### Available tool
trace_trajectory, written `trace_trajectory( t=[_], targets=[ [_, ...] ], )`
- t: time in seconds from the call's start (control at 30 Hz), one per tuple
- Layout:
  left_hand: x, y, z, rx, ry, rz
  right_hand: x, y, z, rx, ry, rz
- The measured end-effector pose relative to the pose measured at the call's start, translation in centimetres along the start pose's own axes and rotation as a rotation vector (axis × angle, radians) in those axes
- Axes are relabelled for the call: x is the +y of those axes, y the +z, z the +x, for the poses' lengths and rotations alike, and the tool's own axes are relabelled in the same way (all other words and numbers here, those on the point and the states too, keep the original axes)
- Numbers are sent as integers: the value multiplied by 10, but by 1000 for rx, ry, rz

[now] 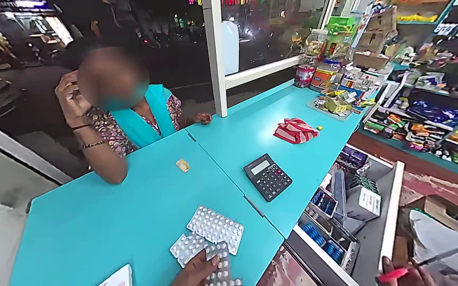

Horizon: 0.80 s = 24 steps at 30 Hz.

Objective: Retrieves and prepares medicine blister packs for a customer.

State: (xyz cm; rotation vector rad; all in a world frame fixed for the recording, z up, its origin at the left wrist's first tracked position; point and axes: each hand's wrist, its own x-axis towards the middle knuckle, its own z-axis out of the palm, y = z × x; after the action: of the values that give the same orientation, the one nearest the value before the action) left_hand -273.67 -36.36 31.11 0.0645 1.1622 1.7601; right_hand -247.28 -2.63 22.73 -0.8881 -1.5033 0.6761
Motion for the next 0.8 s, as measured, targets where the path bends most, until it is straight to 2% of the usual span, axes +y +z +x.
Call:
trace_trajectory(
  t=[0.1,0.23,0.3,0.37,0.43,0.5,0.57,0.67,0.8],
  targets=[
    [-1,3,-7,-8,14,-85,3,18,-1,-66,-42,25],
    [0,10,0,-35,65,-39,-20,45,1,-157,-99,22],
    [1,21,2,13,61,24,-41,44,3,-325,-78,62],
    [8,32,8,69,100,81,-63,42,8,-586,6,209],
    [15,43,17,125,160,132,-94,37,5,-859,222,378],
    [21,51,30,161,252,157,-116,38,-3,-1064,373,430],
    [22,55,42,177,328,140,-115,42,-19,-1195,442,475],
    [24,60,52,221,339,104,-105,51,-39,-1373,444,521],
    [19,69,58,269,327,23,-100,57,-44,-1476,483,527]
  ],
)
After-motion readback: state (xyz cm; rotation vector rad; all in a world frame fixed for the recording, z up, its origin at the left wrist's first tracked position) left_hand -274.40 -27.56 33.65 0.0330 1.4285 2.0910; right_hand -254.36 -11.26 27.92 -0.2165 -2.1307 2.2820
